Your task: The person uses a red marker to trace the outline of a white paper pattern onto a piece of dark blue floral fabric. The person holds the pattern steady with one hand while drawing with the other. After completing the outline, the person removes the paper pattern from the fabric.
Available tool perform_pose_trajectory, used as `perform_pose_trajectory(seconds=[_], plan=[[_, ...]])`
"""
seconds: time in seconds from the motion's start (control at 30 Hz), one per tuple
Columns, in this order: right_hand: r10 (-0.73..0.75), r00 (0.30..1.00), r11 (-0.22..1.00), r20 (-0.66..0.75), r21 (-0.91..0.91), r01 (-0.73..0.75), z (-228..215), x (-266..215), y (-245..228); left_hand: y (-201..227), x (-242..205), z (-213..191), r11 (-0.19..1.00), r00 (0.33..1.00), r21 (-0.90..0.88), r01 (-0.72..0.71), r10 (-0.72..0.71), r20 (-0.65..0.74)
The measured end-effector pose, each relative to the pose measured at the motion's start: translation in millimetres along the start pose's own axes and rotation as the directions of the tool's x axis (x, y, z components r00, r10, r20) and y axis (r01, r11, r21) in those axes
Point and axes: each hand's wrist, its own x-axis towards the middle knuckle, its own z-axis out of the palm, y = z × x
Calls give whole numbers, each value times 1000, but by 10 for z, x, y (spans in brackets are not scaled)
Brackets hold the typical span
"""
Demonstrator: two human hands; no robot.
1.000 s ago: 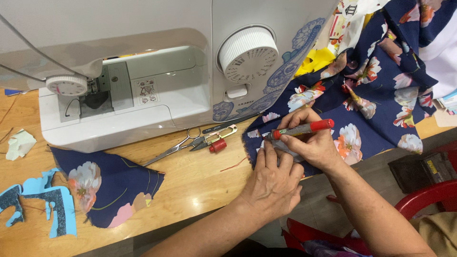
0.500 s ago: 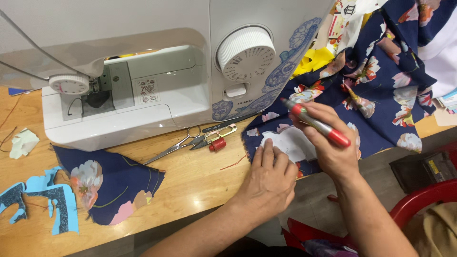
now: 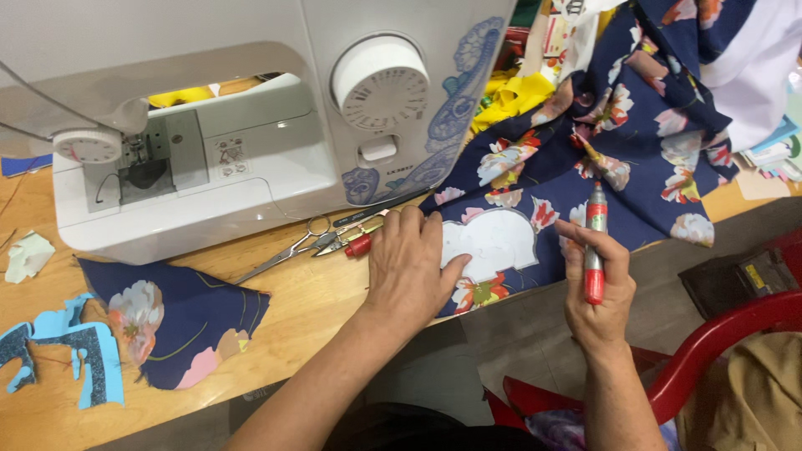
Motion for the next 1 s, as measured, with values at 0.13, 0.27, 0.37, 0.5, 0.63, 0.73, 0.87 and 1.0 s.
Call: perform_pose_trajectory(seconds=[0.13, 0.27, 0.37, 0.5, 0.63, 0.73, 0.87, 1.0], plan=[[-14, 1000, 1000, -7, 2, 14, -25, 17, 62, -17, -21, 89, 1000, 998, 1, 29, -29, 56], [-16, 999, 1000, 33, 6, 16, -43, 15, 121, -1, 21, 61, 993, 989, -65, 103, -95, 114], [-23, 998, 999, 54, -26, 24, -62, 15, 83, 38, 55, 22, 986, 984, -108, 125, -109, 144], [-13, 998, 998, 65, -63, 17, -63, 2, 90, 102, 81, -28, 982, 967, -100, 160, -135, 216], [0, 998, 998, 68, -57, 4, -70, -1, 80, 20, 136, -31, 983, 955, -79, 167, -141, 260], [26, 998, 996, 60, -88, -21, -66, -4, 68, 29, 129, -42, 972, 955, -139, 187, -147, 258], [52, 997, 994, 53, -100, -47, -73, 7, 67, 46, 31, 97, 985, 994, -175, -15, 34, 105], [90, 996, 988, -16, 130, -87, -60, -19, 191, 293, -134, -156, 867, 838, -151, -476, 394, -378]])
